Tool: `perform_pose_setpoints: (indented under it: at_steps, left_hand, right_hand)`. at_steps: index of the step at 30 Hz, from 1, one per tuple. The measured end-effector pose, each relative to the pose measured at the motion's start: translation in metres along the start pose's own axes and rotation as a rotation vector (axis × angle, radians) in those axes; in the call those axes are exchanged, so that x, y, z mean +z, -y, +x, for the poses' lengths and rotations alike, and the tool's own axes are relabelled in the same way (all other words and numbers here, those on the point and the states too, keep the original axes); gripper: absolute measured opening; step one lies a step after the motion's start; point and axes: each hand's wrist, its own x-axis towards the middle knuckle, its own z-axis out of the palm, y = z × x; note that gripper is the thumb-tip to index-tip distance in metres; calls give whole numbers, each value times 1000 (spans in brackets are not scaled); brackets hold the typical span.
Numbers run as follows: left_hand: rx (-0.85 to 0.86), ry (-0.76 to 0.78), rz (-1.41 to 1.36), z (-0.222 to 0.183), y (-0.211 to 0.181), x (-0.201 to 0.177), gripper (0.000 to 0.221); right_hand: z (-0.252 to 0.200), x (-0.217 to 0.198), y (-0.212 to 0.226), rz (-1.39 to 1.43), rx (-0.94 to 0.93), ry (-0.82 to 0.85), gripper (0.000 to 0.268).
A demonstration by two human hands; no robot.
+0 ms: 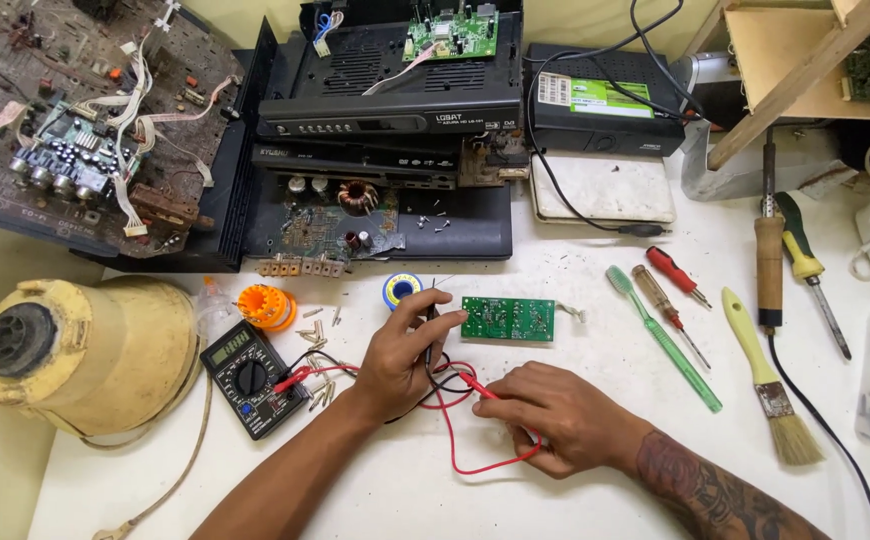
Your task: Soldering a component onto a small circuit board and then using a digital multimeter to test the circuitry.
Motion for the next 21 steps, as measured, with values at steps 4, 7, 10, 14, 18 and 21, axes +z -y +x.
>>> perform_pose_setpoints:
  at_steps: [4,7,10,14,18,21]
  left_hand:
    - [27,-83,64,3,-2,0,33]
    - [32,-105,117,-4,6,3,38]
    - [33,-122,136,-7,11,2,38]
    - [-13,-144,92,-11,11,1,34]
    - [-18,-132,79,-13,12,0,34]
    - [5,-150,57,-11,12,3,34]
  right_hand:
    - [4,-3,-1,35,15,-14,37]
    - [5,-5,-3,59,29,-34,33]
    - [7,-8,-6,101,42,-48,30]
    - [5,-3,-12,124,34,-104,26]
    - [5,-6,-16,140,44,-97,24]
    - [11,-14,-11,173,33,-129,27]
